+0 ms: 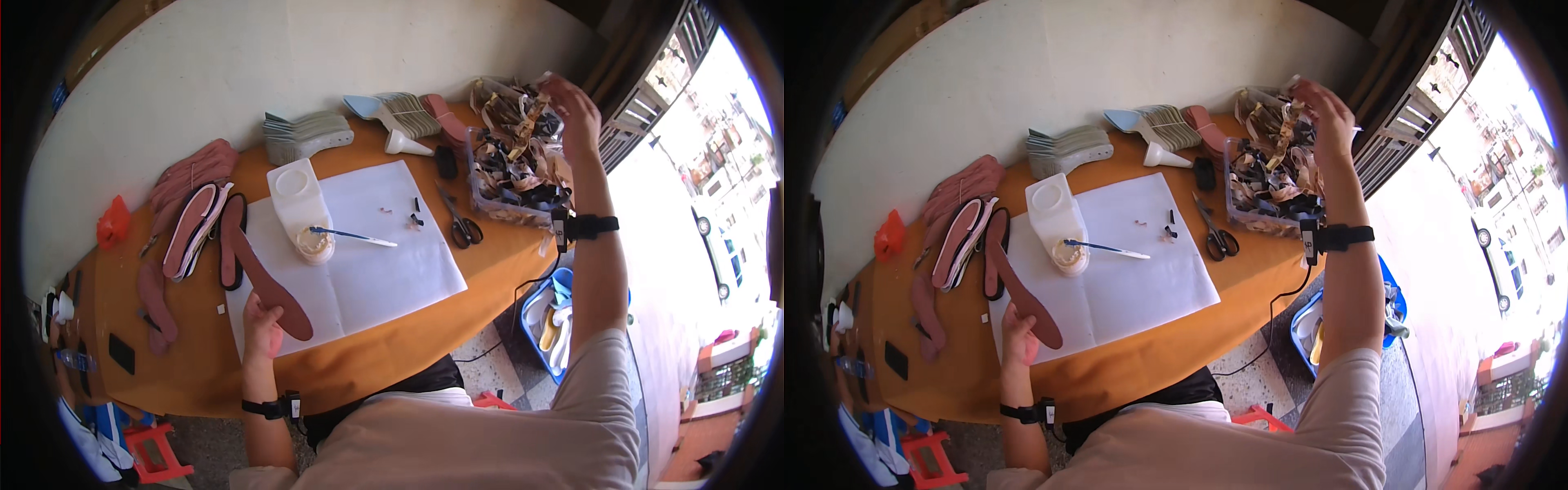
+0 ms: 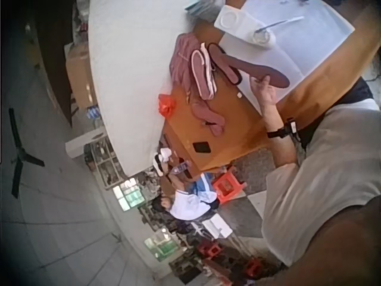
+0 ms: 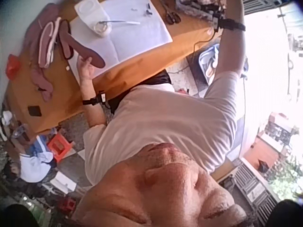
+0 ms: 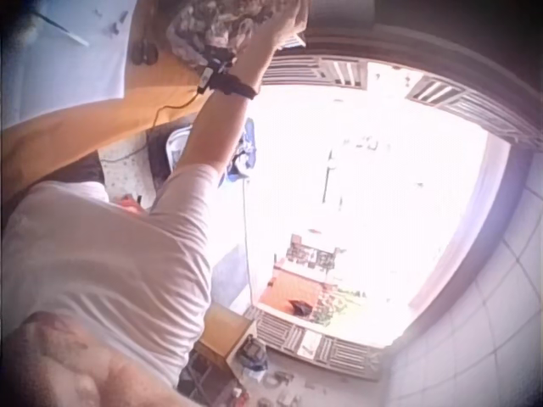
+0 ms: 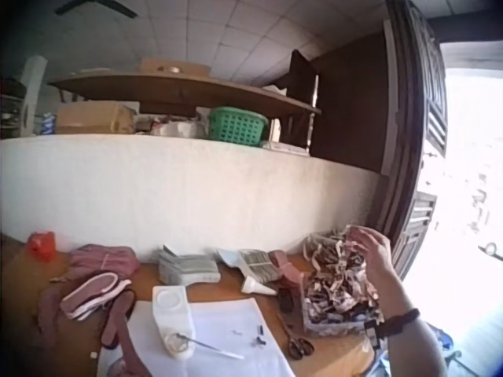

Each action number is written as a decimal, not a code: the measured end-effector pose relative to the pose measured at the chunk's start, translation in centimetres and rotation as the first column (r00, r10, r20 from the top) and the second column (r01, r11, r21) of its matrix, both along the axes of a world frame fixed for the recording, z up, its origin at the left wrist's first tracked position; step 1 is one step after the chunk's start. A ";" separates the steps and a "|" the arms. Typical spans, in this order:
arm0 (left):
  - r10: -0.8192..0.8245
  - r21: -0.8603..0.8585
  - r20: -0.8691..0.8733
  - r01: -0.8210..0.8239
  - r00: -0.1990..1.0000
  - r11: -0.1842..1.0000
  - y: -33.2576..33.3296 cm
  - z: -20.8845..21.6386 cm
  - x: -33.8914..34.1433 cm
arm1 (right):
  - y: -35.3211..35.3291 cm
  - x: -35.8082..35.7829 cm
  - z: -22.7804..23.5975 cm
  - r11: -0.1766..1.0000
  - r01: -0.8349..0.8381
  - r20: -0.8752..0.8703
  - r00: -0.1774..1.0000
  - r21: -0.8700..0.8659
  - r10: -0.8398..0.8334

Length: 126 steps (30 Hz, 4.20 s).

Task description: Apply adhesive to the edges of pink shoe insoles and attach a black binding strip.

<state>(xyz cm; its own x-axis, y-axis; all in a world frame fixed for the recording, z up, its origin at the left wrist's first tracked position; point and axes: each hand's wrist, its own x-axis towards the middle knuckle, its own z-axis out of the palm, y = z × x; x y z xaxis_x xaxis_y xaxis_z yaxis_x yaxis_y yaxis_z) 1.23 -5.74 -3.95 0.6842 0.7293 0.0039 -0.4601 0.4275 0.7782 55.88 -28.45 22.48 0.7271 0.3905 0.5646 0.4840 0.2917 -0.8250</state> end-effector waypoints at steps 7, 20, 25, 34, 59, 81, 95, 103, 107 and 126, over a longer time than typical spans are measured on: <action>0.002 0.005 0.016 -0.002 1.000 1.000 0.1 -0.1 0.0 | -2.2 -1.6 -7.2 0.537 0.352 0.425 0.905 -0.767 0.012; -0.003 0.022 -0.023 0.004 1.000 1.000 0.0 0.1 0.0 | -2.6 1.2 -15.6 0.287 0.490 0.538 0.835 -0.823 0.116; -0.004 0.040 -0.026 0.005 1.000 0.999 -0.1 0.0 0.1 | -2.2 1.0 -11.5 0.378 0.630 0.578 0.776 -0.679 -0.254; -0.012 0.046 -0.030 0.013 0.999 0.999 0.0 -0.1 0.0 | 0.4 -1.6 -12.6 0.513 0.385 0.527 0.835 -0.767 0.161; -0.003 0.019 -0.046 0.004 0.999 1.000 0.3 -0.6 -0.2 | 0.4 4.4 -7.6 0.872 0.198 -0.025 0.972 -0.447 -0.233; -0.005 0.016 -0.023 0.005 1.000 1.000 -0.2 0.1 0.2 | -5.5 5.2 -10.0 0.922 0.086 -0.232 0.955 -0.378 -0.184; -0.001 0.039 -0.040 0.002 0.999 0.999 -0.2 0.2 0.2 | -2.5 1.1 -14.4 0.364 0.412 0.496 0.850 -0.836 0.176; 0.008 0.031 -0.063 -0.006 0.998 1.000 -0.1 0.0 0.0 | -1.5 2.2 -16.7 0.201 0.566 0.600 0.766 -0.800 0.231; 0.010 0.032 -0.057 -0.008 0.998 0.999 -0.2 0.1 0.1 | -1.7 2.9 -15.7 0.241 0.510 0.558 0.803 -0.825 0.208; -0.007 0.043 -0.036 0.008 0.999 0.999 0.0 -0.2 0.1 | -0.6 5.3 -8.4 0.777 0.508 0.303 0.857 -0.370 -0.417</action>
<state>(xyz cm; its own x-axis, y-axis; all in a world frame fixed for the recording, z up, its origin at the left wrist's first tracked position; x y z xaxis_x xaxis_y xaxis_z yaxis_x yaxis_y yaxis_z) 1.33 -5.72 -4.17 0.6900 0.7237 0.0102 -0.4283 0.3968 0.8119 61.18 -29.05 14.11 0.7761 0.2668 0.5714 0.6301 -0.3636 -0.6861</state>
